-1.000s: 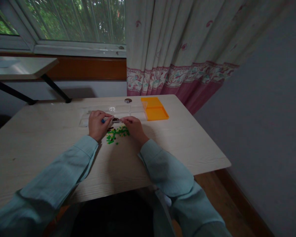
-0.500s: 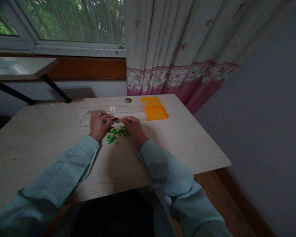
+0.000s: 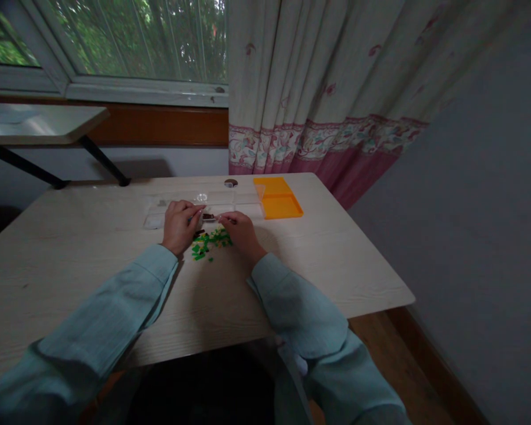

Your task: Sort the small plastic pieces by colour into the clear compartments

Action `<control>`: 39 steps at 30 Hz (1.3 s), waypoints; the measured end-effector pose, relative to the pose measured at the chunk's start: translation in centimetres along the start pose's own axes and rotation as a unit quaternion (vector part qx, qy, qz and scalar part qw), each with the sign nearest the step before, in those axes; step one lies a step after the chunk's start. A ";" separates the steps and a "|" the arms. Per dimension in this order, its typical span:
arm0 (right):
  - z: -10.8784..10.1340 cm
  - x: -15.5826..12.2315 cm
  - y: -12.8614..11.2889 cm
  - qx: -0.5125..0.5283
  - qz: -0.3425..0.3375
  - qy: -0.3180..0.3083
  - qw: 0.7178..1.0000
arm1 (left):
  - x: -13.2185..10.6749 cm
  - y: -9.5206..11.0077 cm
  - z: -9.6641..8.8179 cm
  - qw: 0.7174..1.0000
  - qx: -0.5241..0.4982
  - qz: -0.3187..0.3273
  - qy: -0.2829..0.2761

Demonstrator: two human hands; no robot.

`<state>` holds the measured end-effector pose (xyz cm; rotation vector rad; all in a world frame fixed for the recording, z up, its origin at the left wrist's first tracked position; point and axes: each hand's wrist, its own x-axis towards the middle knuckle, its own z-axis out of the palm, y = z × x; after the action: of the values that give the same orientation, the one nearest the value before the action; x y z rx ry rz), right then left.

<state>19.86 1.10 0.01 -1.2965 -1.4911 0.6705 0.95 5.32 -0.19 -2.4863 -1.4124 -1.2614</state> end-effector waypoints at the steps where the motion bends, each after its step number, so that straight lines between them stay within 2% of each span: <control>1: 0.0 -0.1 -0.1 -0.019 -0.013 0.000 1.000 | 0.0 0.0 0.0 1.000 -0.002 -0.002 0.003; 5: 0.3 -0.5 -1.0 -0.127 -0.086 -0.032 0.988 | 0.0 0.1 -0.1 1.000 -0.007 -0.004 0.004; 10: 1.6 -1.2 -2.2 -0.277 -0.167 -0.107 0.940 | 0.0 0.4 -0.3 1.000 -0.018 0.001 -0.002; 17: 2.6 -1.6 -3.5 -0.402 -0.170 -0.155 0.886 | 0.0 0.6 -0.6 0.999 -0.034 0.001 0.012; 22: 2.5 -1.9 -4.0 -0.446 -0.163 -0.154 0.867 | -0.1 0.7 -0.6 0.999 -0.043 -0.001 0.011; 26: 2.5 -2.0 -4.3 -0.449 -0.154 -0.155 0.866 | -0.1 0.9 -0.7 0.999 -0.050 -0.007 0.009; 33: 2.6 -1.9 -3.8 -0.419 -0.160 -0.145 0.882 | -0.1 0.8 -0.7 0.999 -0.052 -0.003 0.011; 35: 2.5 -1.7 -3.3 -0.397 -0.162 -0.136 0.893 | -0.1 0.7 -0.6 0.998 -0.056 0.003 0.009; 39: 1.9 -1.2 -2.2 -0.302 -0.144 -0.101 0.937 | -0.1 0.7 -0.6 0.997 -0.073 0.021 -0.006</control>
<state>17.19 -0.23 0.95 -1.4370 -2.1132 0.1475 1.01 4.63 0.45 -2.6044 -1.3069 -1.3933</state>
